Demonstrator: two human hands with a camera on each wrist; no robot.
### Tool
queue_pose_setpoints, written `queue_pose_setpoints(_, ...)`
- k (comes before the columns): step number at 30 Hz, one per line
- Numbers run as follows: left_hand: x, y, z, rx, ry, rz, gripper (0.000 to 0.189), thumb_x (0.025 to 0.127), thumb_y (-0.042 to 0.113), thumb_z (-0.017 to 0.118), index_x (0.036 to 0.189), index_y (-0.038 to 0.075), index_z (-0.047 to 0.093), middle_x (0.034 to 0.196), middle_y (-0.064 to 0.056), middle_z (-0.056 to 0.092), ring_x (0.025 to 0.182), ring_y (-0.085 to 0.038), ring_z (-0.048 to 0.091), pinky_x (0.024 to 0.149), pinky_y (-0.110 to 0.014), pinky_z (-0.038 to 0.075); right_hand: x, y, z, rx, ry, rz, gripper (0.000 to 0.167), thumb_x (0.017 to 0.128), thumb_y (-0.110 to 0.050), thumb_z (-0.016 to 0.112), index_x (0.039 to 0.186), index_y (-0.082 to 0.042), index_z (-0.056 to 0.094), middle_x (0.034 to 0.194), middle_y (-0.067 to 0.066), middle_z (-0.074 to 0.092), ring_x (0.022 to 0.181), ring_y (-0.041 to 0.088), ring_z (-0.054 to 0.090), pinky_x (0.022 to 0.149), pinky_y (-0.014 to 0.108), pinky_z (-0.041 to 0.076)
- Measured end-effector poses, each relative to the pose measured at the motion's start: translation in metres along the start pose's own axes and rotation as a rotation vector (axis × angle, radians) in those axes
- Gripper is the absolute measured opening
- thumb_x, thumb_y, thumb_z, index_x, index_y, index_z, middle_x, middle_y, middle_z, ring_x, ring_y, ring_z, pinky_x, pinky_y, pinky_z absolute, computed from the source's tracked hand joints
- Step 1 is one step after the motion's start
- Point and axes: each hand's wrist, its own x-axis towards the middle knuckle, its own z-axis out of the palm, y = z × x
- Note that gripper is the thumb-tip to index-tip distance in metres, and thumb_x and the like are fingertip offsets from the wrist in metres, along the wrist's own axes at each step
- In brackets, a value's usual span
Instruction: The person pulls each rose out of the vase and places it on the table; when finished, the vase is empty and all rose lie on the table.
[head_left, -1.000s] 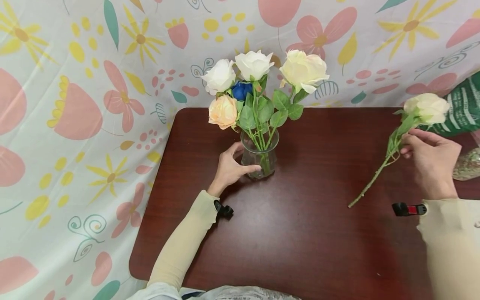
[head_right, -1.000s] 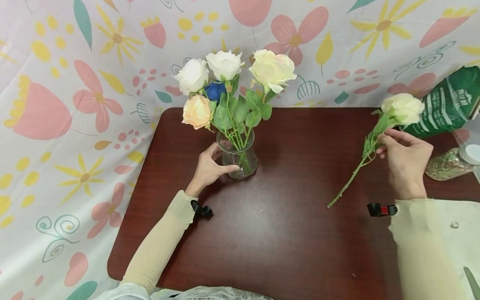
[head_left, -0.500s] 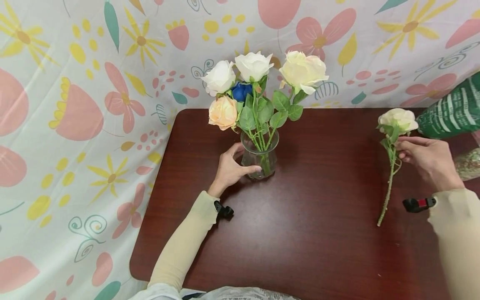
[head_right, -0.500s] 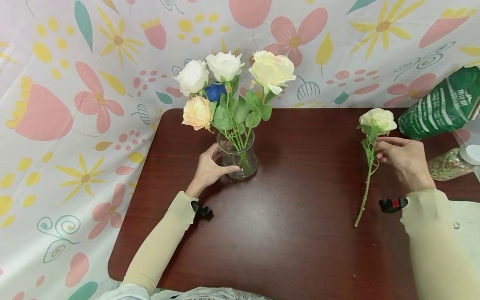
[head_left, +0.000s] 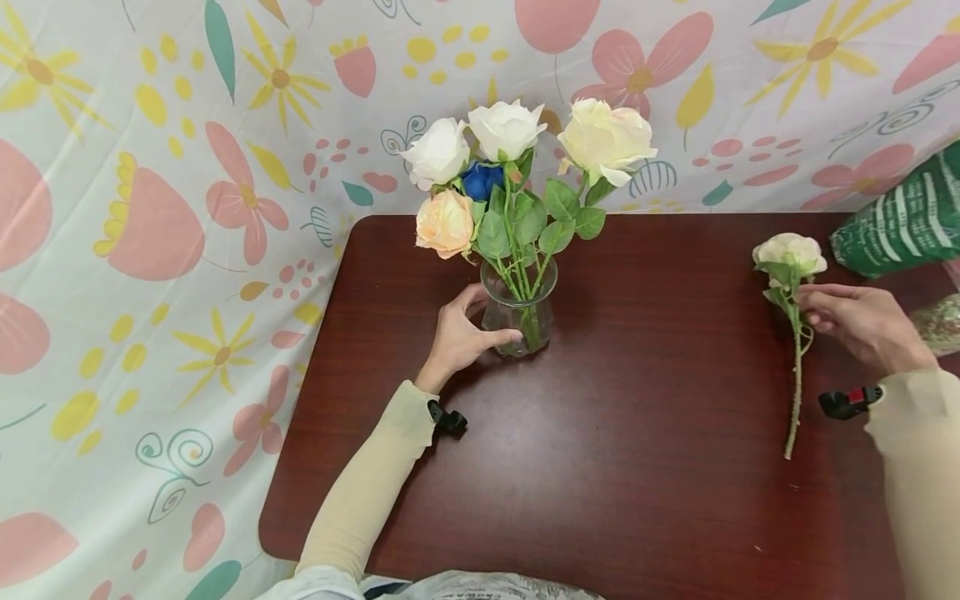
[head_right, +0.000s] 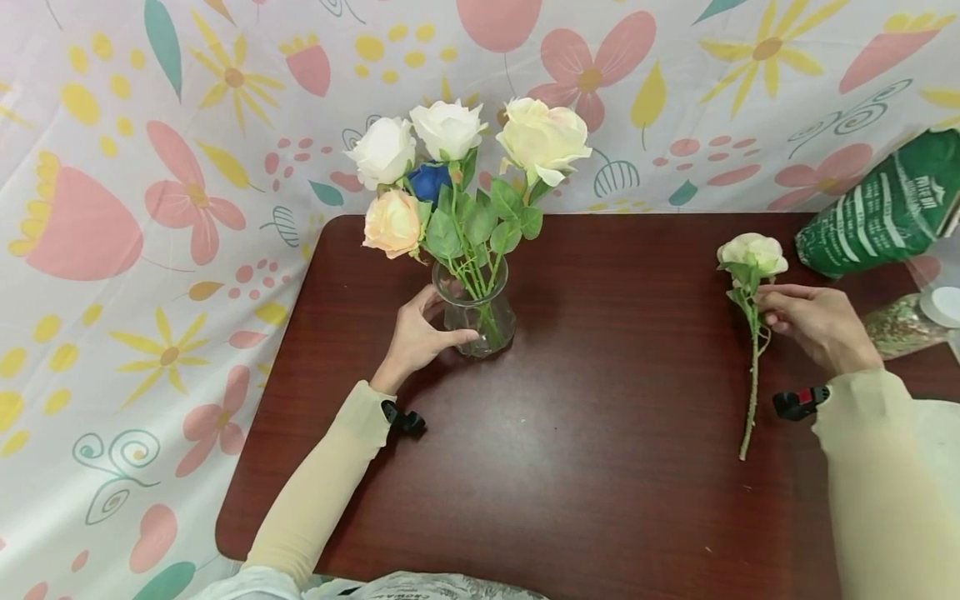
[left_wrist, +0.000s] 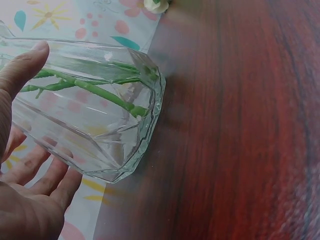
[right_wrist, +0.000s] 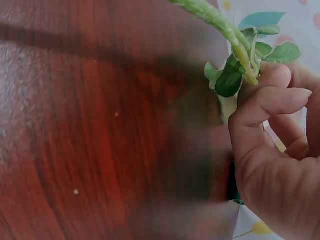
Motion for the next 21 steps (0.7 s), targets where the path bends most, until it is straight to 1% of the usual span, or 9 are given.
queue_pose_setpoints(4, 0.001, 0.0, 0.0, 0.005, 0.0, 0.004, 0.071, 0.077, 0.02, 0.101, 0.139, 0.009, 0.068, 0.136, -0.013, 0.074, 0.133, -0.033, 0.07, 0.119, -0.047, 0.056, 0.004, 0.003, -0.004, 0.004, -0.044, -0.004, 0.03, 0.111, -0.02, 0.062, 0.093, -0.036, 0.08, 0.092, -0.02, 0.075, 0.072, 0.004, 0.057, 0.057, 0.025, 0.046)
queue_pose_setpoints(10, 0.0, 0.0, -0.002, 0.008, 0.002, 0.001, 0.07, 0.077, 0.021, 0.101, 0.138, 0.01, 0.068, 0.136, -0.011, 0.074, 0.133, -0.032, 0.07, 0.119, -0.047, 0.056, 0.01, 0.006, -0.01, -0.03, -0.055, 0.0, 0.028, 0.111, -0.02, 0.063, 0.096, -0.04, 0.076, 0.093, -0.023, 0.072, 0.073, 0.003, 0.055, 0.057, 0.024, 0.046)
queue_pose_setpoints(11, 0.0, -0.001, -0.002, 0.005, 0.002, 0.001, 0.07, 0.077, 0.021, 0.101, 0.138, 0.01, 0.068, 0.135, -0.011, 0.074, 0.132, -0.032, 0.07, 0.119, -0.048, 0.056, 0.01, 0.006, -0.011, -0.083, -0.049, 0.0, 0.023, 0.112, -0.021, 0.061, 0.106, -0.039, 0.075, 0.093, -0.025, 0.069, 0.074, 0.002, 0.055, 0.059, 0.023, 0.046)
queue_pose_setpoints(12, 0.0, -0.001, -0.002, 0.003, 0.001, 0.001, 0.07, 0.077, 0.021, 0.101, 0.138, 0.01, 0.068, 0.136, -0.011, 0.074, 0.133, -0.032, 0.07, 0.119, -0.048, 0.056, 0.01, 0.006, -0.012, -0.08, -0.049, 0.007, 0.018, 0.112, -0.021, 0.06, 0.112, -0.034, 0.072, 0.092, -0.025, 0.068, 0.074, 0.001, 0.055, 0.059, 0.023, 0.046)
queue_pose_setpoints(14, -0.001, -0.001, -0.002, 0.001, -0.005, -0.001, 0.071, 0.078, 0.021, 0.101, 0.139, 0.011, 0.068, 0.137, -0.011, 0.074, 0.134, -0.032, 0.07, 0.12, -0.047, 0.056, 0.01, 0.008, -0.015, -0.065, -0.054, 0.015, 0.02, 0.113, -0.02, 0.057, 0.11, -0.034, 0.071, 0.09, -0.022, 0.067, 0.075, 0.001, 0.057, 0.059, 0.022, 0.048)
queue_pose_setpoints(15, -0.001, -0.001, -0.002, 0.003, -0.009, -0.005, 0.071, 0.078, 0.021, 0.101, 0.14, 0.011, 0.068, 0.137, -0.011, 0.074, 0.134, -0.032, 0.069, 0.12, -0.047, 0.055, 0.009, 0.008, -0.016, -0.107, -0.054, 0.02, 0.021, 0.114, -0.021, 0.053, 0.126, -0.028, 0.069, 0.09, -0.024, 0.065, 0.075, 0.0, 0.057, 0.06, 0.021, 0.048)
queue_pose_setpoints(17, -0.003, -0.001, -0.001, 0.009, -0.016, -0.015, 0.072, 0.078, 0.022, 0.101, 0.141, 0.011, 0.067, 0.139, -0.011, 0.073, 0.136, -0.033, 0.068, 0.121, -0.048, 0.055, 0.008, 0.011, -0.018, -0.104, -0.075, 0.037, 0.041, 0.116, -0.021, 0.049, 0.157, -0.017, 0.048, 0.09, -0.024, 0.064, 0.075, -0.001, 0.058, 0.062, 0.02, 0.05)
queue_pose_setpoints(19, -0.004, -0.001, -0.001, 0.012, -0.021, -0.025, 0.072, 0.078, 0.022, 0.101, 0.141, 0.011, 0.067, 0.14, -0.011, 0.073, 0.136, -0.033, 0.068, 0.121, -0.048, 0.054, 0.008, 0.016, -0.02, -0.015, -0.097, 0.059, 0.031, 0.115, -0.018, 0.051, 0.143, -0.023, 0.064, 0.089, -0.019, 0.067, 0.074, 0.001, 0.06, 0.061, 0.02, 0.051)
queue_pose_setpoints(21, -0.005, -0.001, 0.0, 0.011, -0.022, -0.029, 0.073, 0.077, 0.021, 0.101, 0.141, 0.011, 0.067, 0.14, -0.011, 0.073, 0.136, -0.034, 0.068, 0.121, -0.049, 0.054, 0.007, 0.019, -0.021, 0.02, -0.108, 0.07, 0.03, 0.115, -0.017, 0.05, 0.142, -0.024, 0.062, 0.089, -0.018, 0.067, 0.073, 0.002, 0.059, 0.061, 0.021, 0.05)
